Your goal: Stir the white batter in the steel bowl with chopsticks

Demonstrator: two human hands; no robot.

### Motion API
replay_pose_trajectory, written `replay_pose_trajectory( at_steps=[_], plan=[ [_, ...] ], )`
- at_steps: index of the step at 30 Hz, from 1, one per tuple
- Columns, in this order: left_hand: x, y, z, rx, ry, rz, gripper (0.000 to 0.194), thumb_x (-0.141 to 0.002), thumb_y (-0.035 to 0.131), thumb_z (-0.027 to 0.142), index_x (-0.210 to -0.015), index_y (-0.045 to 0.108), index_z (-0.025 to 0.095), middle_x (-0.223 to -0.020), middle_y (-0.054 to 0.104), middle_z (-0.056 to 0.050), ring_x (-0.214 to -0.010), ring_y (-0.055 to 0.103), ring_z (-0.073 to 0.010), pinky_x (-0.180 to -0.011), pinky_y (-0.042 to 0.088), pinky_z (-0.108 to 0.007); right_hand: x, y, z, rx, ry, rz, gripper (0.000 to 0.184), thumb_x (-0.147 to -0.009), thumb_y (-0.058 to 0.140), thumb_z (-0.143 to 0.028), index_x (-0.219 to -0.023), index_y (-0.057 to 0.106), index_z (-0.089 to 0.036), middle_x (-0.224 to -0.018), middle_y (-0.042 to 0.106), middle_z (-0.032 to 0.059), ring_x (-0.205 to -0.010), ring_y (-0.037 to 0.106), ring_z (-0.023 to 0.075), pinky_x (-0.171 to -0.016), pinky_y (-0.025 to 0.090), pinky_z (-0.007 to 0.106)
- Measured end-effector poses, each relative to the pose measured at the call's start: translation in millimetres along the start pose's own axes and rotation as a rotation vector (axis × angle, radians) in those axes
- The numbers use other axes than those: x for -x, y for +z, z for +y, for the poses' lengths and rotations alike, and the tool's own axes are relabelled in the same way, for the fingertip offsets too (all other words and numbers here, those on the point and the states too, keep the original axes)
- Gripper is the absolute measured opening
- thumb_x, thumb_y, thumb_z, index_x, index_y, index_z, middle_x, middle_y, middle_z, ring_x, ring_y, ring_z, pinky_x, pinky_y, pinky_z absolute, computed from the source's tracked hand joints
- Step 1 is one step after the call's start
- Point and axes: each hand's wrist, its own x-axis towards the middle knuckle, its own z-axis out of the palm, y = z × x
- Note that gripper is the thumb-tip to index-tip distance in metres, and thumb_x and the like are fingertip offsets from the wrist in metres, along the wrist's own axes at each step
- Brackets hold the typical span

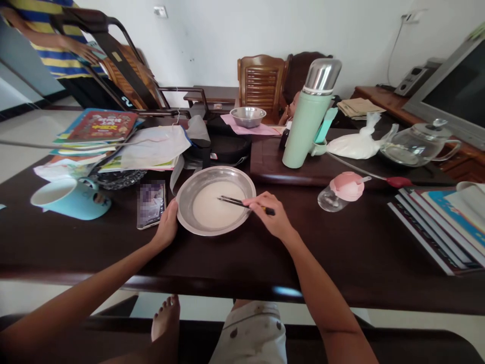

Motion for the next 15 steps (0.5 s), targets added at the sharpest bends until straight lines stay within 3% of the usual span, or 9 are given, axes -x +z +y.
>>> replay_pose_trajectory(
  at_steps=[3,8,12,15],
  plan=[
    [0.1,0.2,0.0,0.0,-0.001,-0.013,0.083,-0.098,0.033,0.08,-0.136,0.065,0.015,-0.144,0.067,-0.017,-0.14,0.058,-0.0328,-0.125,0.038,-0.049,0.3,-2.4,0.4,-0.046,0.065,0.086,0.053,-0.105,0.047,-0.06,-0.088,0.085,-0.028,-0.091,0.084,0.0064,-0.087,0.072,0.0244,-0.087,0.053,0.043],
    [-0.1,0.5,0.3,-0.004,-0.003,0.0,0.082,-0.098,0.033,0.081,-0.136,0.065,0.016,-0.144,0.067,-0.016,-0.14,0.057,-0.0321,-0.126,0.037,-0.048,-0.1,1.3,-1.6,-0.023,-0.04,-0.1,0.043,-0.101,0.056,-0.061,-0.098,0.085,-0.03,-0.099,0.085,0.0055,-0.094,0.071,0.0254,-0.091,0.054,0.044],
    [0.0,1.3,0.8,0.005,-0.003,0.002,0.081,-0.098,0.033,0.081,-0.134,0.066,0.016,-0.144,0.068,-0.016,-0.14,0.058,-0.032,-0.125,0.038,-0.048,0.0,-2.0,-0.3,-0.018,0.031,0.093,0.046,-0.104,0.051,-0.058,-0.091,0.085,-0.029,-0.093,0.084,0.0053,-0.09,0.072,0.0253,-0.091,0.053,0.045],
    [0.3,1.4,1.2,0.007,0.004,-0.007,0.081,-0.098,0.033,0.08,-0.136,0.065,0.016,-0.145,0.067,-0.016,-0.14,0.058,-0.0316,-0.125,0.038,-0.048,0.5,-1.4,-1.4,-0.065,0.054,0.035,0.054,-0.105,0.046,-0.06,-0.088,0.085,-0.028,-0.088,0.083,0.0058,-0.087,0.073,0.0242,-0.088,0.054,0.043]
  ],
)
